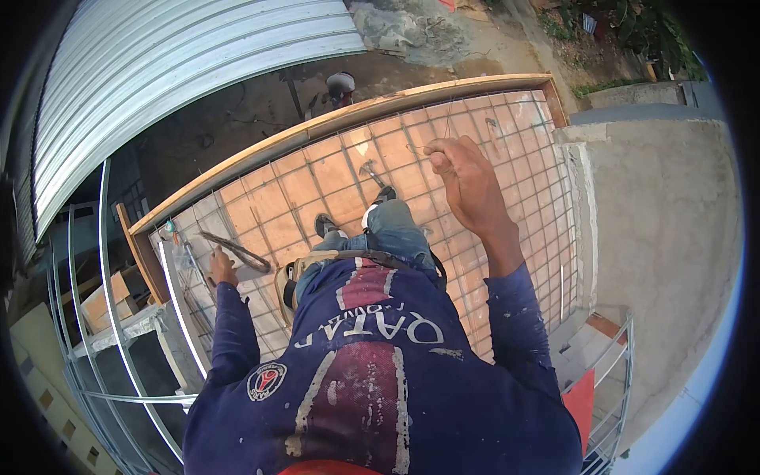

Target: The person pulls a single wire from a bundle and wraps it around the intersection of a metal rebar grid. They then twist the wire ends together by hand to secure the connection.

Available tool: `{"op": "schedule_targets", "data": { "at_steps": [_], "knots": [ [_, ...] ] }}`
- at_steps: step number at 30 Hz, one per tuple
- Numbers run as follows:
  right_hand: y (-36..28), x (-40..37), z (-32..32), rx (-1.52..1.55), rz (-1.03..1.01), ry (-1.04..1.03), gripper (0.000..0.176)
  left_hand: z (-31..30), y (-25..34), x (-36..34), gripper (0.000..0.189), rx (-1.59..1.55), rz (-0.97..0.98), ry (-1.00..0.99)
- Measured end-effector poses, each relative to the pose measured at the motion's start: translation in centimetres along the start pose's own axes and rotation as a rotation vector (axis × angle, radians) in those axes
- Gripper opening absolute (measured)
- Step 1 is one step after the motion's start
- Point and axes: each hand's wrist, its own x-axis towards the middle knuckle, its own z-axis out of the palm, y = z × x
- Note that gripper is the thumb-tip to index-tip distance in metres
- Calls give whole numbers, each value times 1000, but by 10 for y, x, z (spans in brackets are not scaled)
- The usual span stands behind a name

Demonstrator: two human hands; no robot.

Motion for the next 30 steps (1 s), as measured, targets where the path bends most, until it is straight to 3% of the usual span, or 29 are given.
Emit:
{"op": "schedule_targets", "data": {
  "at_steps": [3,5,6,7,8,10,15,17,18,20,24,27,30],
  "knots": [
    [-4,6,55,-77,-197,-88,20,53,101,-137,53,-133,290,-564],
    [2,5,95,-35,-340,-193,24,97,153,-216,62,-346,69,-976],
    [5,0,112,-17,-365,-265,26,118,168,-239,67,-359,-68,-1088],
    [7,-5,125,-12,-369,-256,26,139,179,-258,54,-423,-201,-1115],
    [9,-12,135,-26,-414,-269,29,158,180,-262,54,-416,-195,-1113],
    [21,-22,141,-36,-448,-275,32,194,174,-261,35,-351,-68,-863],
    [45,-34,126,30,-368,-319,34,220,183,-269,30,-196,-65,-797],
    [57,-34,117,33,-325,-295,33,235,182,-265,28,-465,-190,-845],
    [62,-34,113,24,-287,-280,33,240,190,-273,28,-453,-187,-840],
    [69,-30,103,30,-275,-254,33,249,209,-298,29,-351,-84,-811],
    [88,-29,98,98,-246,-247,29,280,214,-299,28,-284,-80,-773],
    [96,-25,91,119,-279,-233,26,288,220,-294,23,-113,60,-588],
    [102,-24,93,148,-289,-194,23,286,231,-286,22,-158,-72,-642]
  ]
}}
